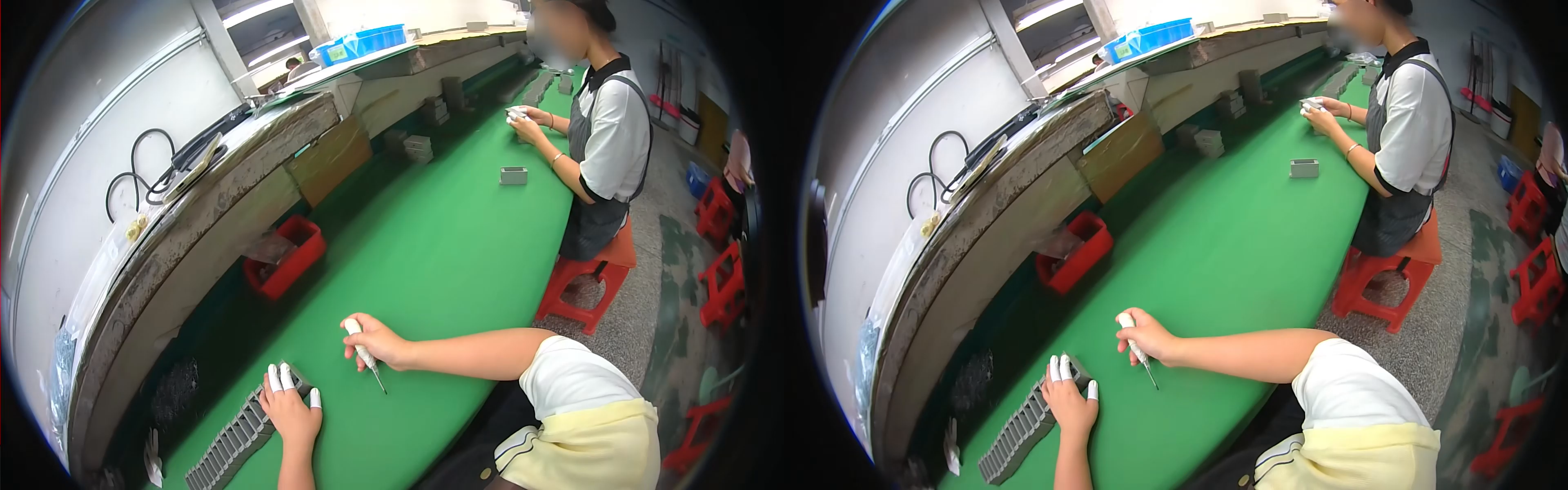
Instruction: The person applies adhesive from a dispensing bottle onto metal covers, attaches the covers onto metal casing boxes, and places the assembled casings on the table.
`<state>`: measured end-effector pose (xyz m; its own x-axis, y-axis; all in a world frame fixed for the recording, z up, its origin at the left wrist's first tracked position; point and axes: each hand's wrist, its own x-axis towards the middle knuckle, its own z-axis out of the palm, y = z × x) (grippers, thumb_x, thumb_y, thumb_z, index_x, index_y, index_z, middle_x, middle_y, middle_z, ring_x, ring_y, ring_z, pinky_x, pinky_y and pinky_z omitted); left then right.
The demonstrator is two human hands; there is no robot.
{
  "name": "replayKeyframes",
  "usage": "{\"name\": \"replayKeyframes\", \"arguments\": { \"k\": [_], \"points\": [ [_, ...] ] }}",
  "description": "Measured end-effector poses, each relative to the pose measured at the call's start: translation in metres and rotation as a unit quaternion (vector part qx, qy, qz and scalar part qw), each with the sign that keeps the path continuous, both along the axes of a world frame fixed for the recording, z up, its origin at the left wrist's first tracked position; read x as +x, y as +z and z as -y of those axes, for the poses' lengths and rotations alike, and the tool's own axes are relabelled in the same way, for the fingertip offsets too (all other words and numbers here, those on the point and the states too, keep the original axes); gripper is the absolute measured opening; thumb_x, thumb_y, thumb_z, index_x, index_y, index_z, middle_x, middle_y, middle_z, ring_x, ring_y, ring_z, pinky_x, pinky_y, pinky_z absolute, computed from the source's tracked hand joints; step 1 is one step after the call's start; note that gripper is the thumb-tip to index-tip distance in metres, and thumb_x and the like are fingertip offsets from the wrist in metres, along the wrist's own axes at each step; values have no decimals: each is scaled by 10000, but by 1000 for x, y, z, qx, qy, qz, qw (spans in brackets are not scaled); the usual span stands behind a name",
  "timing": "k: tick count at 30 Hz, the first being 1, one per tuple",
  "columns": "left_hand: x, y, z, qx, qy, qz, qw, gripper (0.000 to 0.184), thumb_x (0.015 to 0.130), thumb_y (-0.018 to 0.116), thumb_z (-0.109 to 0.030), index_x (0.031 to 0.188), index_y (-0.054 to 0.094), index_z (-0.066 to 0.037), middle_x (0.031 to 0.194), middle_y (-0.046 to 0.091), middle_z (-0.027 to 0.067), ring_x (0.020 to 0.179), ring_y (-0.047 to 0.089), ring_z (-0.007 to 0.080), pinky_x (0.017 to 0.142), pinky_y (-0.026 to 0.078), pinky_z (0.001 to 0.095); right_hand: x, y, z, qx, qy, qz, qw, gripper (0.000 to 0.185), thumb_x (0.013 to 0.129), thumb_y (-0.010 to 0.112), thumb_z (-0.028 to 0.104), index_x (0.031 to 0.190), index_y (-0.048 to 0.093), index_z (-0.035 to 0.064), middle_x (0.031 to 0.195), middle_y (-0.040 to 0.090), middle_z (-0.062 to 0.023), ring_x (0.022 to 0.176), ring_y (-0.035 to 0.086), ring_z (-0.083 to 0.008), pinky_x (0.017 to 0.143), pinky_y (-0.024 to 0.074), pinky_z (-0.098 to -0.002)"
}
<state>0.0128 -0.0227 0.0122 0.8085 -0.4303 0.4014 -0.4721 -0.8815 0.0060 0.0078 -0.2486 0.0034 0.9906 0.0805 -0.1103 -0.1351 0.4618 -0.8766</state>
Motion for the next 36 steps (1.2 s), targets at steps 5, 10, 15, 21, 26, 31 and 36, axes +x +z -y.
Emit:
{"name": "replayKeyframes", "arguments": {
  "k": [5,10,15,21,26,31,36],
  "points": [
    [1,3,1,10,-4,1,1000,709,703,664,-236,1290,377,38,1320,390,237,1248,340,373,1016,242,495,-2,-6,-7,0,-47,150,988,340,871,498,58,1175,348,71,825,561,-101,554,561,-164,480,469,-286],
    [2,5,2,2,-1,-1,1000,694,707,664,-251,1290,387,3,1302,406,216,1237,349,363,1001,259,497,-11,6,-9,-121,-46,425,896,426,881,526,68,1272,360,108,1028,550,-111,858,584,-171,699,499,-281],
    [3,-1,-2,-11,-1,1,1000,706,720,661,-264,1308,364,-11,1328,381,210,1248,343,355,995,245,526,-20,22,-5,-300,104,416,852,374,861,553,84,1226,468,82,1092,565,-118,949,577,-182,796,474,-285],
    [-19,10,17,-16,-112,-3,994,672,705,680,-264,1299,421,-86,1372,368,141,1316,283,316,1023,163,574,-7,21,11,-249,80,423,867,454,832,500,96,1279,430,65,1075,572,-101,841,550,-154,780,455,-291],
    [-14,2,12,37,-102,-70,992,539,784,595,-331,1237,507,-52,1322,437,124,1325,264,305,1044,173,539,3,22,27,-140,45,302,942,454,860,425,83,1312,400,42,1048,578,-104,855,543,-133,803,440,-268],
    [-13,0,11,66,-98,-72,990,536,788,590,-341,1233,514,-52,1285,474,118,1326,261,301,1040,179,541,2,27,25,-136,36,267,953,434,887,477,74,1304,355,59,1027,587,-110,920,560,-139,833,443,-292],
    [-13,1,13,77,-93,-76,990,540,790,586,-344,1239,508,-53,1288,472,119,1325,263,300,1041,180,534,0,28,22,-169,2,281,945,526,855,573,65,1302,296,81,989,603,-90,930,583,-146,809,450,-286]
  ]
}}
